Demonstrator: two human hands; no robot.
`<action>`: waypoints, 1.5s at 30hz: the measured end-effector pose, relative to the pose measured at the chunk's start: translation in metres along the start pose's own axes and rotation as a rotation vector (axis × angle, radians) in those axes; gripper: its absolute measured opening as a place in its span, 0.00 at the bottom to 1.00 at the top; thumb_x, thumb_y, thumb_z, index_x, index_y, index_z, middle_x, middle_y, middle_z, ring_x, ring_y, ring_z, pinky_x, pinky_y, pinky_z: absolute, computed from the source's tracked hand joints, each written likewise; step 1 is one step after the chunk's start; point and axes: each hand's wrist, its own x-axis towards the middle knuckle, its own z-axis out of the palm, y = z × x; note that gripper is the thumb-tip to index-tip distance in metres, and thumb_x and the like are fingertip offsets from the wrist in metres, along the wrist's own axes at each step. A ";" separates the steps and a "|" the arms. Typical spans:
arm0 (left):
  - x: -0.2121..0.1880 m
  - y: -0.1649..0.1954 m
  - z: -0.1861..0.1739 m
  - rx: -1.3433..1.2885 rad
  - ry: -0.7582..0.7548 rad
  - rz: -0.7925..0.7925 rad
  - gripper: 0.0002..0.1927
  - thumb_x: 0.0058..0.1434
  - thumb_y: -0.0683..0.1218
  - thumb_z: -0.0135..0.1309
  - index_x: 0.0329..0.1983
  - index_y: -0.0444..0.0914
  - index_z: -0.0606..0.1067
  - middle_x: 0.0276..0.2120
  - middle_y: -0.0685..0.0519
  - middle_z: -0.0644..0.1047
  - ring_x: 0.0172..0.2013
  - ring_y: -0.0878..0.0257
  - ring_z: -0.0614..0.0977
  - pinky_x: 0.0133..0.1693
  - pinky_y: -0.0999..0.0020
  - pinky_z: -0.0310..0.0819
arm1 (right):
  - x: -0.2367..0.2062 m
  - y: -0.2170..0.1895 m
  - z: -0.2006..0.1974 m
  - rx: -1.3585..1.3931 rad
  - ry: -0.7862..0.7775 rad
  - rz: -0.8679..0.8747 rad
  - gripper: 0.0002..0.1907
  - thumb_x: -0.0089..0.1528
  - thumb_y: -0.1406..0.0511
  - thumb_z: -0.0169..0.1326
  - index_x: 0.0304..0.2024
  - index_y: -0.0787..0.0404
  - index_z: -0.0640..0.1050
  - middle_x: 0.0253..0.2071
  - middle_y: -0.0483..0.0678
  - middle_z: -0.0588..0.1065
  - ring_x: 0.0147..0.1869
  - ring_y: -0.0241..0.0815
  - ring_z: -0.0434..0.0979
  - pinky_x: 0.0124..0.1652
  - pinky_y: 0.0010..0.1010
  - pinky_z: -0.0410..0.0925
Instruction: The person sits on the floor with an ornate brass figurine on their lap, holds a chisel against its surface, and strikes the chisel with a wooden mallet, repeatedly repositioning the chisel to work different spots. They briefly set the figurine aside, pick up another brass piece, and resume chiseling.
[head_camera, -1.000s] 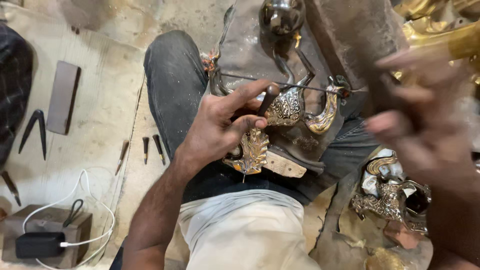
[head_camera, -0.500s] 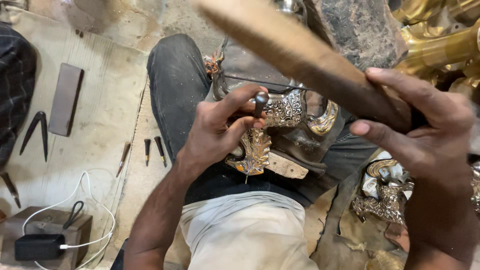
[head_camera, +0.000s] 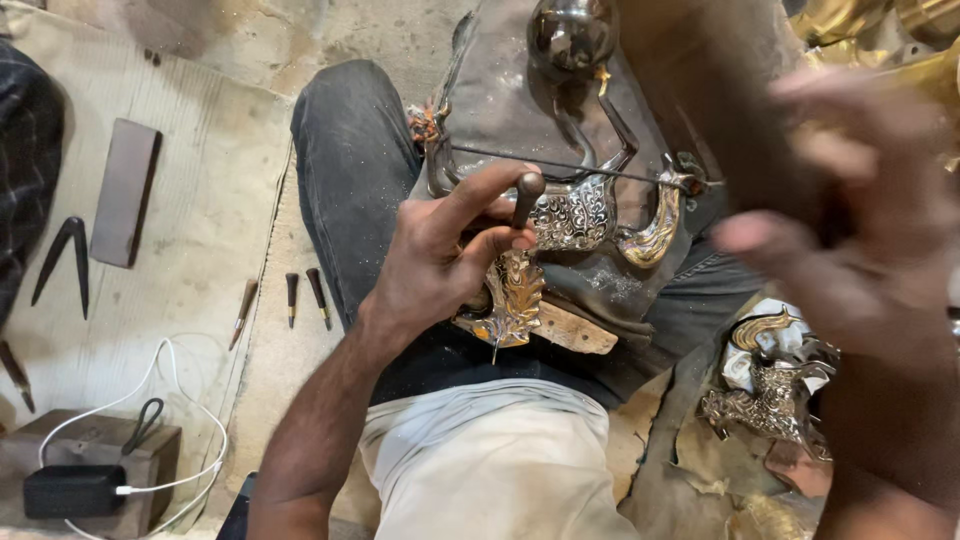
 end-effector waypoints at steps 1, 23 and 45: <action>0.000 0.001 -0.001 0.000 0.001 -0.015 0.29 0.66 0.30 0.51 0.69 0.41 0.66 0.43 0.47 0.85 0.46 0.61 0.89 0.48 0.70 0.84 | 0.003 0.007 -0.006 -0.093 -0.177 0.045 0.31 0.61 0.63 0.62 0.66 0.62 0.69 0.35 0.51 0.80 0.29 0.36 0.77 0.31 0.29 0.69; 0.001 0.007 -0.008 -0.019 -0.015 -0.014 0.24 0.66 0.30 0.53 0.64 0.37 0.70 0.40 0.49 0.84 0.44 0.64 0.89 0.47 0.71 0.87 | -0.019 -0.007 0.009 0.122 0.071 0.091 0.26 0.65 0.64 0.65 0.64 0.61 0.71 0.40 0.51 0.78 0.39 0.35 0.76 0.40 0.22 0.68; -0.035 -0.005 0.003 -0.221 0.261 -0.060 0.21 0.69 0.32 0.56 0.63 0.34 0.68 0.44 0.47 0.83 0.46 0.62 0.88 0.50 0.69 0.87 | -0.033 0.029 -0.023 -0.367 -0.372 0.110 0.38 0.58 0.59 0.60 0.69 0.58 0.66 0.22 0.51 0.81 0.20 0.34 0.77 0.24 0.29 0.69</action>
